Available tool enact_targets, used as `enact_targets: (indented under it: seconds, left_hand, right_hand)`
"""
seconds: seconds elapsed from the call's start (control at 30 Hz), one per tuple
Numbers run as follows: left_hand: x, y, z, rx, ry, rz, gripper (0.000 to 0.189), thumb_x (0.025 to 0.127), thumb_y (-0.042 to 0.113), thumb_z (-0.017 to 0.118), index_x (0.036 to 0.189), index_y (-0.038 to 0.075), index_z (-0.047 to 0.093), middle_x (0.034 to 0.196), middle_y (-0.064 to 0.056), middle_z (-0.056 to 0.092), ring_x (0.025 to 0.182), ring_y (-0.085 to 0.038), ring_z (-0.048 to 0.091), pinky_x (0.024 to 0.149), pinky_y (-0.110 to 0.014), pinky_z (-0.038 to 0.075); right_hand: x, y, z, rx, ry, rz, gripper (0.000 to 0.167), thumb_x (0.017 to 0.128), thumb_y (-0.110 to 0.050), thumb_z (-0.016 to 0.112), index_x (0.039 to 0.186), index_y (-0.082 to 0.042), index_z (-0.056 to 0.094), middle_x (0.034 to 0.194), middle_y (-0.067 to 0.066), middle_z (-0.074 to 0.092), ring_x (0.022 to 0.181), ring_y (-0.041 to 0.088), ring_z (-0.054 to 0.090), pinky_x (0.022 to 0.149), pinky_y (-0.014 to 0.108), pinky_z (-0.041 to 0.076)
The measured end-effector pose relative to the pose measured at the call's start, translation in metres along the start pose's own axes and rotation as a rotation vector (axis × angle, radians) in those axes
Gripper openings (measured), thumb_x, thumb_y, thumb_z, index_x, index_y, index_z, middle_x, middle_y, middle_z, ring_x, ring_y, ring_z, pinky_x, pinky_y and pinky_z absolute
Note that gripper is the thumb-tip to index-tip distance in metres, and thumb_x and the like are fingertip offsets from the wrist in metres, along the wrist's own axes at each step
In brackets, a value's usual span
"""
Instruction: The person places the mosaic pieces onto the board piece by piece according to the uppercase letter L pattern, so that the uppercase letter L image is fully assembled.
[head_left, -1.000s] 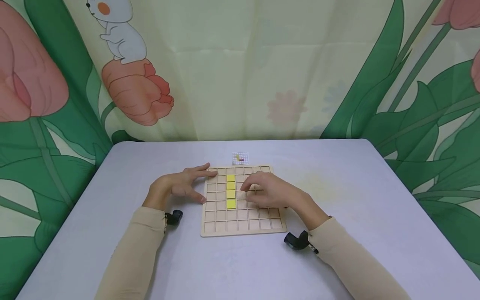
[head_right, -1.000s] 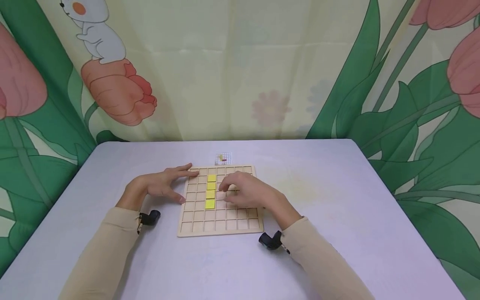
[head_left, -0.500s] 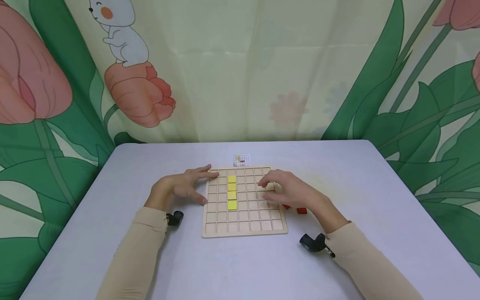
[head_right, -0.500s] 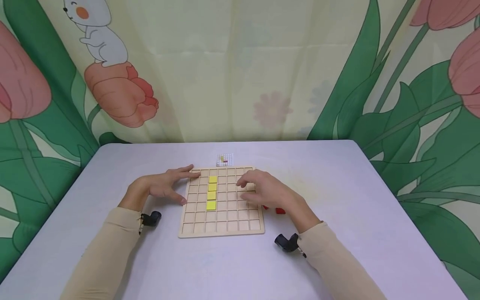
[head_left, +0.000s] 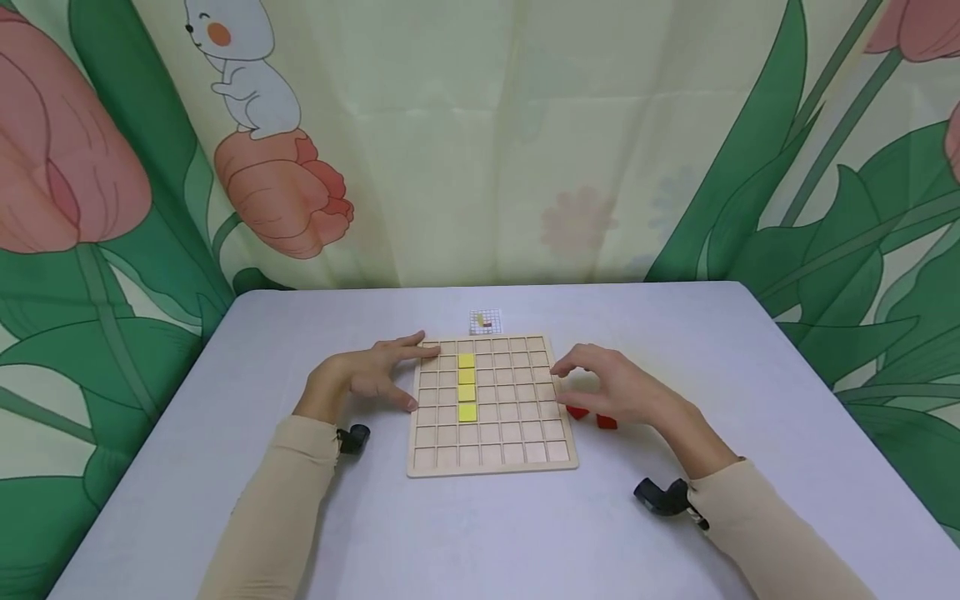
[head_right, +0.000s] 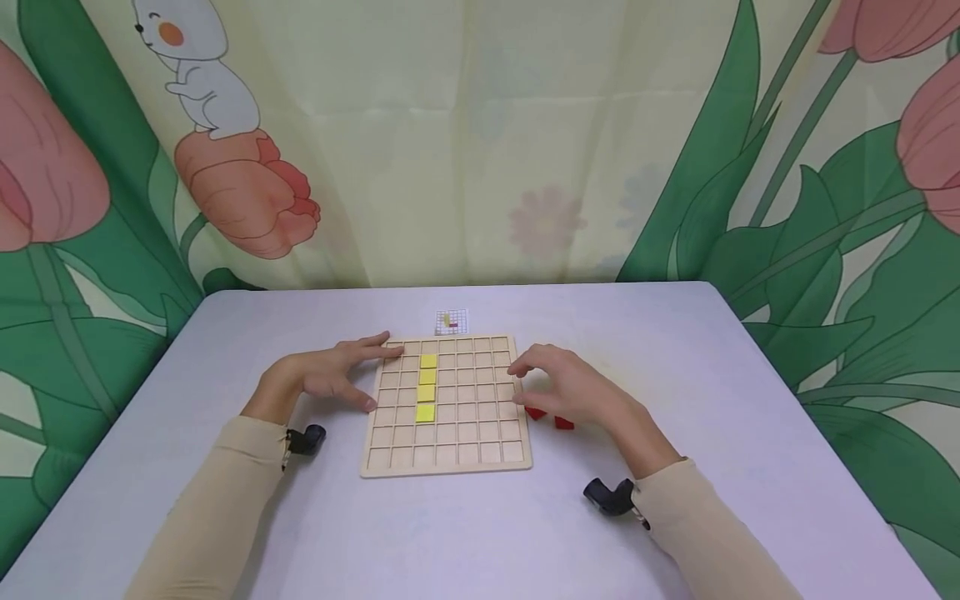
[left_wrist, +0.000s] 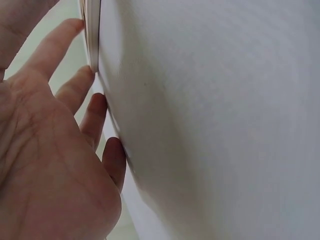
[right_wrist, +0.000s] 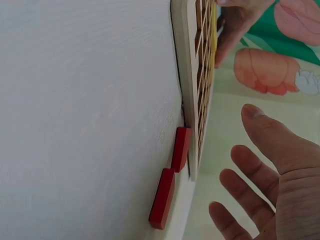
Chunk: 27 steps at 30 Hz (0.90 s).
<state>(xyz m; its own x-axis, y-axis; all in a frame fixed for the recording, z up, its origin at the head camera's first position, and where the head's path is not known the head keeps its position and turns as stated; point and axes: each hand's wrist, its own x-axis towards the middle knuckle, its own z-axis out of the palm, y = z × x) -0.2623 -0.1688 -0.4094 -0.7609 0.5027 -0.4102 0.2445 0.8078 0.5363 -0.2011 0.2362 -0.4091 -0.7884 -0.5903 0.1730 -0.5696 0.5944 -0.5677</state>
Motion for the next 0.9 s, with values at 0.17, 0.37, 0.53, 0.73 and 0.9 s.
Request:
enact_targets:
  seconds: [0.17,0.37,0.53,0.73,0.9]
  left_hand:
    - [0.000,0.001,0.001,-0.027,0.004,-0.024,0.099,0.075,0.037,0.092,0.157,0.044,0.038,0.174,0.012,0.002,0.159,-0.033,-0.001,0.119,-0.071,0.014]
    - [0.001,0.001,0.000,-0.008,0.000,-0.009,0.100,0.075,0.038,0.092,0.158,0.045,0.037,0.174,0.012,0.002,0.159,-0.032,-0.001,0.119,-0.069,0.015]
    - [0.001,0.000,0.003,-0.021,-0.007,-0.018,0.099,0.075,0.039,0.092,0.157,0.046,0.037,0.173,0.013,0.002,0.159,-0.032,-0.001,0.119,-0.069,0.016]
    - [0.001,-0.001,0.004,-0.016,0.004,-0.024,0.098,0.074,0.040,0.092,0.157,0.046,0.038,0.173,0.013,0.003,0.159,-0.032,0.000,0.119,-0.070,0.016]
    - [-0.001,0.000,0.001,0.007,0.009,-0.012,0.100,0.075,0.040,0.091,0.158,0.045,0.036,0.174,0.011,0.003,0.159,-0.032,0.000,0.119,-0.070,0.016]
  right_hand:
    - [-0.012,0.004,-0.004,-0.022,-0.005,0.062,0.031,0.091,-0.018,0.079,0.120,-0.012,0.070,0.116,-0.001,0.070,0.112,0.019,0.064,0.098,0.047,0.052]
    - [-0.022,0.013,-0.004,-0.055,0.001,0.077,0.032,0.089,-0.014,0.080,0.120,-0.013,0.070,0.115,-0.002,0.070,0.112,0.019,0.065,0.098,0.048,0.052]
    - [-0.027,0.020,-0.002,-0.044,-0.030,0.114,0.037,0.086,-0.018,0.084,0.121,-0.016,0.070,0.117,-0.005,0.069,0.113,0.019,0.064,0.099,0.048,0.052]
    - [-0.026,0.026,-0.002,-0.048,-0.074,0.103,0.042,0.083,-0.024,0.088,0.122,-0.020,0.072,0.117,-0.009,0.068,0.112,0.016,0.061,0.100,0.045,0.050]
    - [-0.023,0.025,-0.002,-0.063,-0.095,0.073,0.035,0.084,-0.025,0.087,0.118,-0.025,0.075,0.115,-0.010,0.066,0.113,0.017,0.059,0.098,0.045,0.050]
